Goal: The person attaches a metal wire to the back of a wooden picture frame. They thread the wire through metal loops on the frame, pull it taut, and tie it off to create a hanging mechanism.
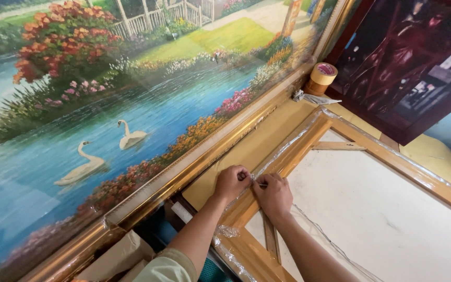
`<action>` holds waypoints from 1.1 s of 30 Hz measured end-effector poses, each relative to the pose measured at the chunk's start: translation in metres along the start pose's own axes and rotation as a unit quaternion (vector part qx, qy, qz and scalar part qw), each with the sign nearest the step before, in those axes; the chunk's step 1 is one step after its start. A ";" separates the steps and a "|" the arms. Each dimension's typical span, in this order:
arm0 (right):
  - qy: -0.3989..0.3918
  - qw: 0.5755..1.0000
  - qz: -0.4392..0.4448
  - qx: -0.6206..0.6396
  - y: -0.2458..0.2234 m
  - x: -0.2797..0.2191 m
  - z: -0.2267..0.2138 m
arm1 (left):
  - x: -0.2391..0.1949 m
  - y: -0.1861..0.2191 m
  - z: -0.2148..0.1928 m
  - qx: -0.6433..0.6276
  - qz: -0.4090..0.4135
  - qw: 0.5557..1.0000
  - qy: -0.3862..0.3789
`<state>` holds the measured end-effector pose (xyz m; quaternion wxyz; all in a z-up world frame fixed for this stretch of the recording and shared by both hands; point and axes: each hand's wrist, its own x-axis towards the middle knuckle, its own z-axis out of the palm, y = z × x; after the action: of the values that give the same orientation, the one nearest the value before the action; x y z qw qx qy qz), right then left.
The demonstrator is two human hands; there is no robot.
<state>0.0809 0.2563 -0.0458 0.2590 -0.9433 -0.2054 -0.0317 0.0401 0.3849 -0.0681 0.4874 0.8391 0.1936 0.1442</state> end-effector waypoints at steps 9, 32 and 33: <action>-0.061 0.998 0.008 0.007 -0.012 0.004 -0.020 | -0.001 -0.007 0.002 -0.066 -0.051 0.996 -0.016; -0.127 0.990 0.048 0.025 -0.012 0.014 -0.027 | 0.017 0.001 -0.009 0.188 0.115 0.973 -0.069; -0.136 0.989 0.048 0.025 -0.013 0.013 -0.029 | 0.017 -0.002 -0.007 0.239 0.123 0.961 -0.069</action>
<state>0.0894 0.2565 -0.0123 0.2534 -0.9409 -0.1935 0.1145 0.0517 0.3987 -0.0657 0.2628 0.9565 0.0837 0.0945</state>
